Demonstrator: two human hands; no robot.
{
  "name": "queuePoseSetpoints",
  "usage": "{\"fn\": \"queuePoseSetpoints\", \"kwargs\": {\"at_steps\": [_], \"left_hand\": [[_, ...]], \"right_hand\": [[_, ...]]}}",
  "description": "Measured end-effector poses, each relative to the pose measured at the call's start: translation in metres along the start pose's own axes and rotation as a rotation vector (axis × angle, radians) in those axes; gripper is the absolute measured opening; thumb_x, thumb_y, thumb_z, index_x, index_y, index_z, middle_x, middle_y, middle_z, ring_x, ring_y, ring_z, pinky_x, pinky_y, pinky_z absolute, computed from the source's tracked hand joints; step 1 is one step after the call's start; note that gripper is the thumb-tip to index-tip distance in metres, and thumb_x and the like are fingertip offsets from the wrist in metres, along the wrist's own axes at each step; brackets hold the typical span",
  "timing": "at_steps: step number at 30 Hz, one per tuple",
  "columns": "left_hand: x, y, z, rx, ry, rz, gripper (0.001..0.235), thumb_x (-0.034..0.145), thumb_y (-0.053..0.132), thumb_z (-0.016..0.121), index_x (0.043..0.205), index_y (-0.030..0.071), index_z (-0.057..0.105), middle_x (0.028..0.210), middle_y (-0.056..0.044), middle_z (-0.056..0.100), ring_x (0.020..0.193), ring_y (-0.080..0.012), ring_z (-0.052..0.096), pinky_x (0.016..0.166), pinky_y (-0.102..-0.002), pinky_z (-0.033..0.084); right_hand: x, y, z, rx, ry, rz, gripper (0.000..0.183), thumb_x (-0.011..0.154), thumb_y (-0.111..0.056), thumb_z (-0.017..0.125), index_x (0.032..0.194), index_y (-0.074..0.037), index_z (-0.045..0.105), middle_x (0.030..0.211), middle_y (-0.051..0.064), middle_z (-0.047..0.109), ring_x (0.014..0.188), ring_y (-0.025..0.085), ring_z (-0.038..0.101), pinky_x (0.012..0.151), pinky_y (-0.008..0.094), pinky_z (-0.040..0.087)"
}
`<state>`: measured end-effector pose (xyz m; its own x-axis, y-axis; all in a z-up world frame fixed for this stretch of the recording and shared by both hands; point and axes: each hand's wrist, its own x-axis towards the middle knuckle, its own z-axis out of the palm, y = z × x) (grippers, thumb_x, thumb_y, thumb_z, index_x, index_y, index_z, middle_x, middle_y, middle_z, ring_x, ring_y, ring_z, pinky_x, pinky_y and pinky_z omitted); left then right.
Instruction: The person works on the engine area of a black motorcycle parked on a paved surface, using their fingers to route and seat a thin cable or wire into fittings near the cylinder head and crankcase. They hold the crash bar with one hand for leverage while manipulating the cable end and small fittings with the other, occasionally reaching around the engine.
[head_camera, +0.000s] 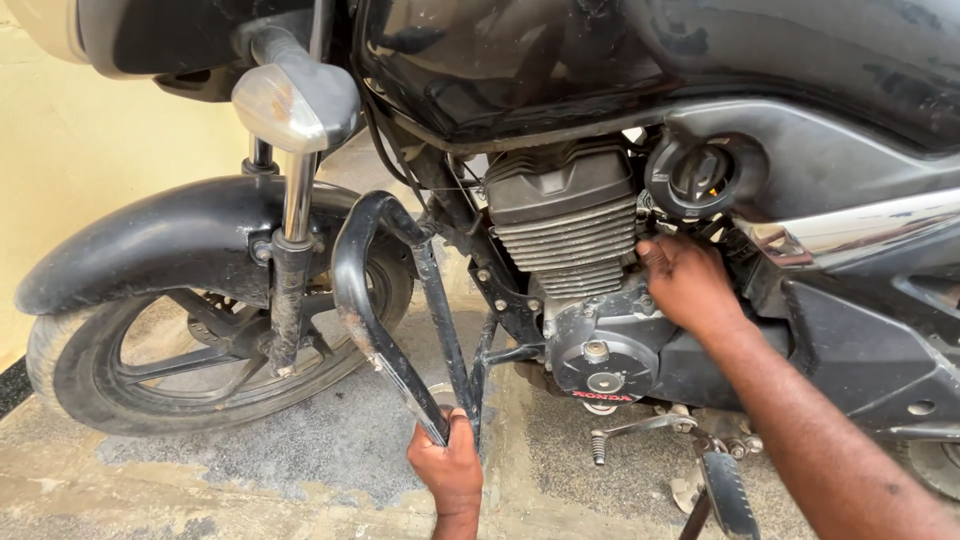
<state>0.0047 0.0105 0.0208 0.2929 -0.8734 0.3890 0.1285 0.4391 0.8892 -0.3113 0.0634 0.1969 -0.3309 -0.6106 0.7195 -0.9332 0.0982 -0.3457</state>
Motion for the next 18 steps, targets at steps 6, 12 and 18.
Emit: {"fn": "queuePoseSetpoints", "kwargs": {"at_steps": [6,12,18], "left_hand": [[0.000,-0.003,-0.003,-0.008,-0.031,-0.003,0.015,0.085,0.008,0.068,0.074,0.002,0.061,0.058,0.001,0.057,0.053,-0.0082,0.051,0.049,-0.029,0.042],[-0.001,-0.002,-0.002,-0.027,-0.028,-0.007,0.015,0.085,0.008,0.068,0.074,0.002,0.061,0.059,0.001,0.056,0.053,-0.0074,0.050,0.049,-0.028,0.042],[0.000,-0.007,-0.001,-0.049,-0.035,-0.008,0.017,0.086,0.008,0.068,0.074,0.001,0.059,0.060,0.001,0.054,0.055,-0.0073,0.048,0.049,-0.029,0.040]], "right_hand": [[0.004,0.001,0.007,0.024,-0.037,0.072,0.033,0.105,-0.034,0.055,0.099,-0.003,0.067,0.091,0.025,0.070,0.088,0.049,0.064,0.075,0.056,0.051],[0.006,0.009,0.016,-0.087,-0.064,0.064,0.031,0.106,-0.028,0.055,0.096,-0.001,0.066,0.090,0.026,0.070,0.090,0.049,0.065,0.079,0.058,0.049],[0.010,0.004,0.006,-0.089,-0.094,0.071,0.029,0.103,-0.027,0.055,0.098,-0.002,0.067,0.092,0.026,0.070,0.090,0.050,0.065,0.079,0.057,0.050]]}}
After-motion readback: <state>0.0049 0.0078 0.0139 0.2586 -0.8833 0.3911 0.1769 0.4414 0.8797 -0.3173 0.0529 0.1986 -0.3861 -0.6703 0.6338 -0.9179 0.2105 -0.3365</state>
